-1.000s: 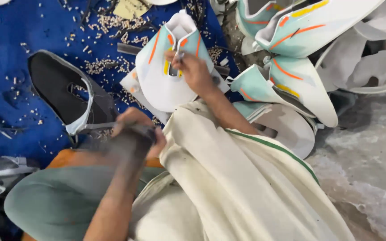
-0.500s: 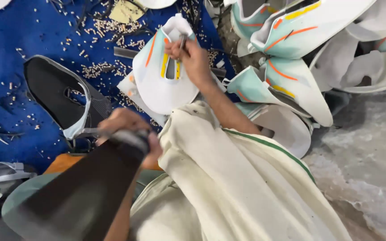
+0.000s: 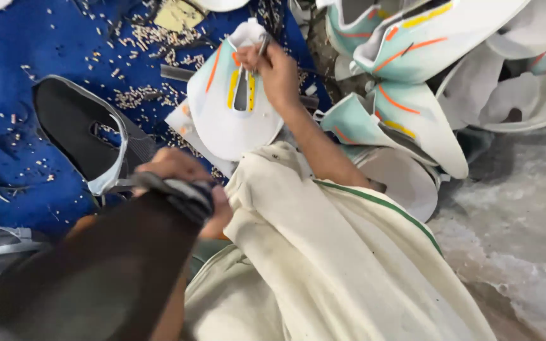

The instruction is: The person manually assembles shoe upper components by punching metal hardware and using a hammer on a workshop floor.

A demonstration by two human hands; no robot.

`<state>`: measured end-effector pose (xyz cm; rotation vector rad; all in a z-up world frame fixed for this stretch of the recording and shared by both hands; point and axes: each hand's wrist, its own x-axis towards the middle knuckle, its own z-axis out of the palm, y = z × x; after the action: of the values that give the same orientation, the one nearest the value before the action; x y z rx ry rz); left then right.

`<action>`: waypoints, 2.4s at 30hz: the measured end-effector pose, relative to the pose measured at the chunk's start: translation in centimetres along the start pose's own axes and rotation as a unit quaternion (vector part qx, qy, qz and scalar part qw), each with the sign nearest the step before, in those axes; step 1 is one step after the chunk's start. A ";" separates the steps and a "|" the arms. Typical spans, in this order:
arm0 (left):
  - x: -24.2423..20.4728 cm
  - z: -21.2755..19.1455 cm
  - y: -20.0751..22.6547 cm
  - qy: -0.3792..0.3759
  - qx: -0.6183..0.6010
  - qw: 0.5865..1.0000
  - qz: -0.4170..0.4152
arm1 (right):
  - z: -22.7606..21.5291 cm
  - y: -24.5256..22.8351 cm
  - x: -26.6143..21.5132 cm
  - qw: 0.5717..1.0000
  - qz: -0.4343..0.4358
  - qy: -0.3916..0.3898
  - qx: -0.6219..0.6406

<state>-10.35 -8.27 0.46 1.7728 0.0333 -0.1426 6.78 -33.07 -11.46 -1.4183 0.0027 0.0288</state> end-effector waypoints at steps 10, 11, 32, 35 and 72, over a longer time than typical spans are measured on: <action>0.7 2.0 3.3 0.059 0.187 0.980 0.033 | -0.9 1.3 -0.1 0.998 0.011 0.045 0.033; 1.0 1.6 5.9 0.074 0.150 0.983 0.082 | -1.2 1.2 0.5 0.998 0.016 0.029 0.059; 2.7 3.3 -1.3 0.026 0.180 0.983 0.000 | -2.8 4.1 1.5 0.981 -0.133 0.043 -0.136; 2.0 2.2 2.8 0.043 0.153 0.987 0.010 | -2.9 3.4 2.9 0.981 0.001 0.072 0.181; -1.8 -2.0 6.5 0.075 0.146 0.978 0.126 | 4.0 -1.9 -3.5 0.974 -0.012 -0.172 -0.146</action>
<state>-11.32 -7.52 7.43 2.0605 -0.1090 0.1789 3.24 -29.46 -8.87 -1.6905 -0.3167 0.2645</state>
